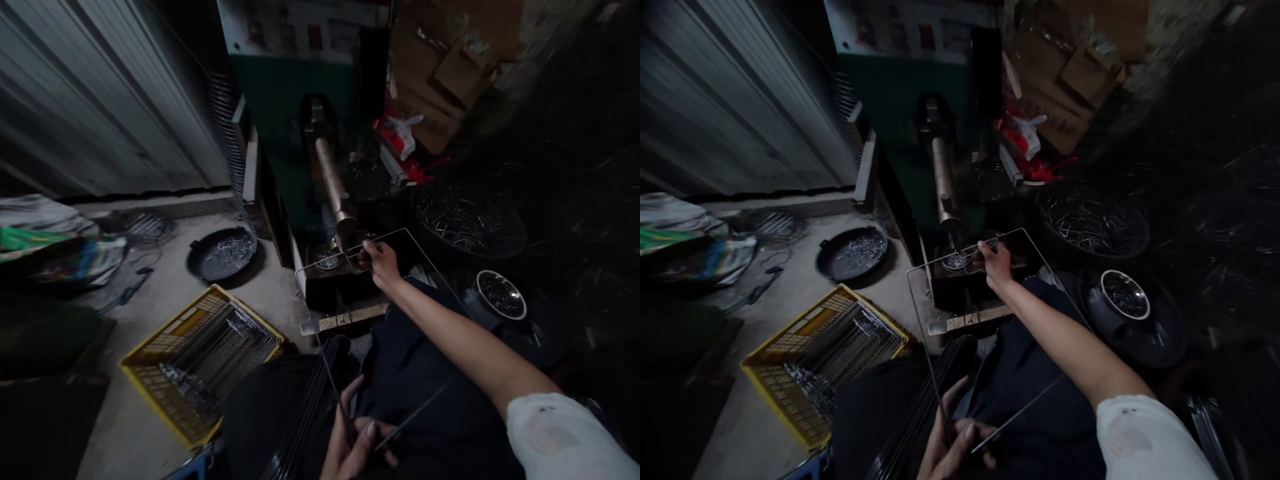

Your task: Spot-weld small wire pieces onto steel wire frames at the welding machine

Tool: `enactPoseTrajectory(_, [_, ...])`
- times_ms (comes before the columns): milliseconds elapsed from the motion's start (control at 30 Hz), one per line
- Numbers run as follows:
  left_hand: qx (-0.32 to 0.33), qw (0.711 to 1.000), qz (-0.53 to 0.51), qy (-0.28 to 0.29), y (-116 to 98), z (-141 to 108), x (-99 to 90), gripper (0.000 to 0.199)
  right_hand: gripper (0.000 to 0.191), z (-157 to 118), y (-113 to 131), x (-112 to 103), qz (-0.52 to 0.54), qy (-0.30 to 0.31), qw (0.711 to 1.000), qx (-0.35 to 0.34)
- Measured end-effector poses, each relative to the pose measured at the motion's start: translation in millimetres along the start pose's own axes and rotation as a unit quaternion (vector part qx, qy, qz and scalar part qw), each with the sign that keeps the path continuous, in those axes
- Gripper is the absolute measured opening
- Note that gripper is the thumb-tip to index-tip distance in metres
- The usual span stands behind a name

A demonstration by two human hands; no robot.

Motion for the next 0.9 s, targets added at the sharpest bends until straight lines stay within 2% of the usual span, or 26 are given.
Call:
enactPoseTrajectory(400, [-0.01,1.0,-0.006,-0.016,15.6,3.8,-2.6,0.07,0.032,6.4,-0.1,-3.0,-0.002,0.02,1.0,-0.003])
enactPoseTrajectory(600, [-0.023,0.995,-0.027,-0.096,21.2,1.5,5.5,0.06,0.037,3.3,2.8,-2.8,-0.004,0.04,0.999,0.009])
enactPoseTrajectory(700, [-0.011,0.994,-0.024,-0.103,18.3,2.4,10.5,0.057,0.037,3.0,3.6,-2.9,-0.002,0.042,0.999,0.015])
enactPoseTrajectory(800, [-0.004,0.995,-0.009,-0.101,18.9,3.0,8.6,0.054,0.037,4.1,8.5,-5.5,-0.039,0.052,0.998,0.028])
enactPoseTrajectory(900, [-0.011,0.993,-0.013,-0.114,30.9,-2.4,-3.8,0.054,0.037,5.6,17.4,-10.8,-0.124,0.082,0.988,0.049])
Point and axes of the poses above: each hand's wrist, its own z-axis towards the middle knuckle, its own x-axis out of the palm, y = z × x, the point moved 1 cm from there along z, towards the middle knuckle, and after that the axes turned 3 degrees about -x, right-handed, at the moved point
